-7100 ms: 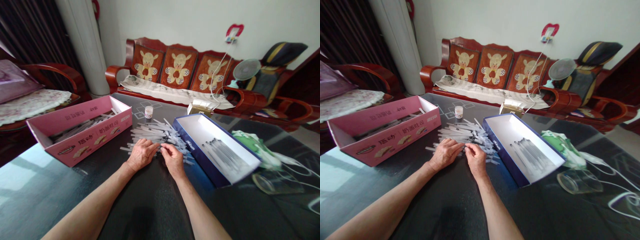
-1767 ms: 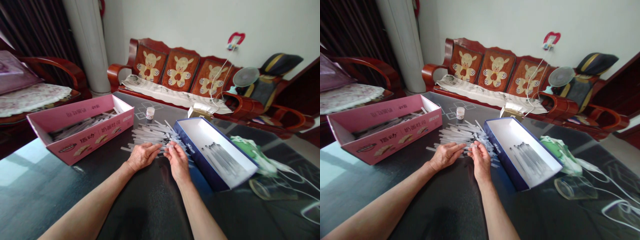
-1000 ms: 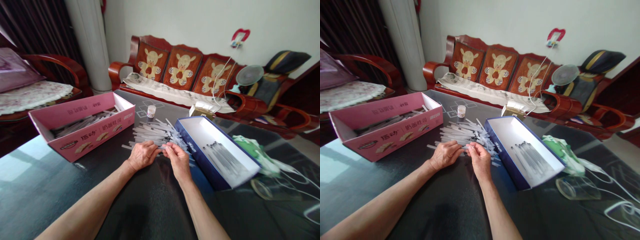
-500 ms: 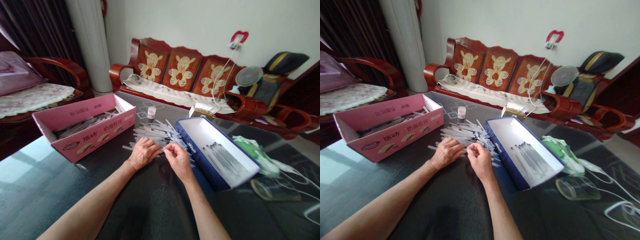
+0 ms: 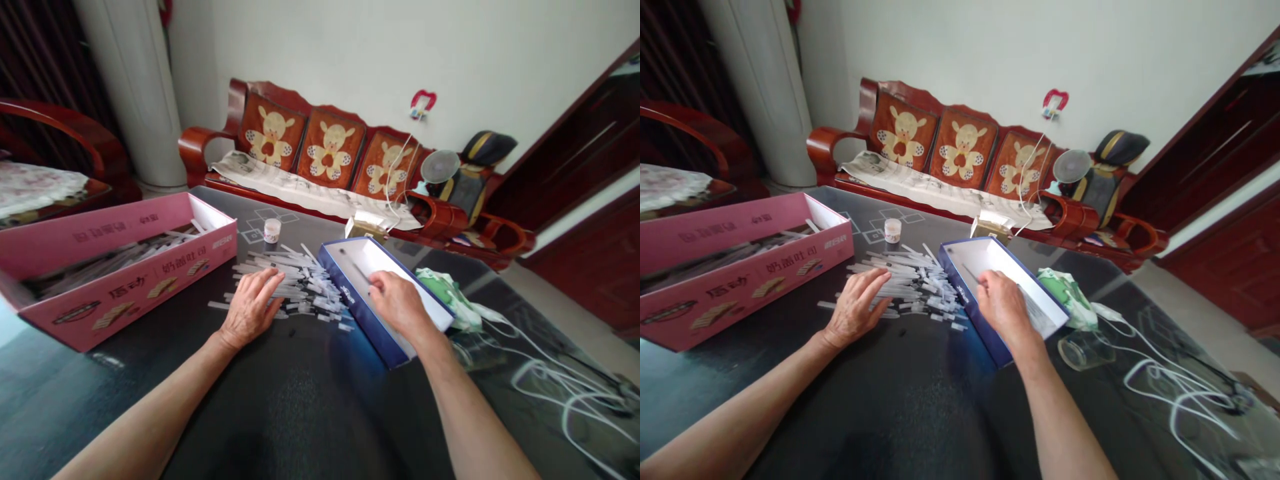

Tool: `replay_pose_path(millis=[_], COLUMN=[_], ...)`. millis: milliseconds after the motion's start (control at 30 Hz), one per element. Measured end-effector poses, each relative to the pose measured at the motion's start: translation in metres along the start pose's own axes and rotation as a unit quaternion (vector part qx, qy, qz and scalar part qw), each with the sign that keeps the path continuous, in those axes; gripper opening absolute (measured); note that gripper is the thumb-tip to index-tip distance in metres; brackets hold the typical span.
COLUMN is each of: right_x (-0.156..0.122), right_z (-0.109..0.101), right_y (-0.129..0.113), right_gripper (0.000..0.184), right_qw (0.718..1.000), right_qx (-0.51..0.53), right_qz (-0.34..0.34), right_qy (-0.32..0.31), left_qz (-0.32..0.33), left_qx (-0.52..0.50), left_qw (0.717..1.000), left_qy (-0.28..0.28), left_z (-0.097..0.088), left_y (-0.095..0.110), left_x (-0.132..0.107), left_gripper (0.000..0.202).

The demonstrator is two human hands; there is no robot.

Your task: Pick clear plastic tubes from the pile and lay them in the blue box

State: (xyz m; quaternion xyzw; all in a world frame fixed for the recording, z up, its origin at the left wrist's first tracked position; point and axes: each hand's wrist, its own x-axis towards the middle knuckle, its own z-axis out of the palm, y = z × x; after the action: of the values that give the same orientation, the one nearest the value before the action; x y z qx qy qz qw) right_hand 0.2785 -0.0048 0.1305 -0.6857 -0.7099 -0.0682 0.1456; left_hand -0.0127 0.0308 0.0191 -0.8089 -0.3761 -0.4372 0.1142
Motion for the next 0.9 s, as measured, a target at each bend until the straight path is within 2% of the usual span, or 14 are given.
replay_pose_path(millis=[67,133,233,467,633,767,900], right_x=[0.001,-0.002,-0.009,-0.016,-0.009,-0.005,-0.002], right_z=[0.000,0.008,0.022,0.032,0.041,0.053,0.057], right_y=[0.037,0.065,0.083,0.081,0.074,0.071,0.077], right_gripper=[0.020,0.020,0.019,0.017,0.018,0.014,0.017], right_qw=[0.992,0.972,0.953,0.947,0.960,0.964,0.964], right_qx=[-0.064,-0.120,-0.146,-0.157,-0.152,-0.148,-0.147], right_qz=[0.083,0.135,0.165,0.177,0.136,0.111,0.112], right_qy=[-0.068,-0.151,-0.209,-0.218,-0.189,-0.191,-0.191], left_qz=[-0.001,-0.003,-0.008,-0.018,-0.031,-0.065,-0.112], left_qx=[0.000,0.002,0.006,0.005,-0.002,0.011,0.032], left_qw=[1.000,1.000,1.000,1.000,0.999,0.996,0.990], left_qy=[0.002,0.004,0.005,0.011,0.020,0.065,0.076], left_z=[0.002,0.004,0.005,0.006,0.008,0.009,0.009], left_y=[-0.001,-0.003,-0.005,-0.007,-0.009,-0.013,-0.016], left_x=[-0.001,-0.003,-0.004,-0.006,-0.007,-0.008,-0.008], left_gripper=[0.047,0.045,0.042,0.040,0.039,0.038,0.035])
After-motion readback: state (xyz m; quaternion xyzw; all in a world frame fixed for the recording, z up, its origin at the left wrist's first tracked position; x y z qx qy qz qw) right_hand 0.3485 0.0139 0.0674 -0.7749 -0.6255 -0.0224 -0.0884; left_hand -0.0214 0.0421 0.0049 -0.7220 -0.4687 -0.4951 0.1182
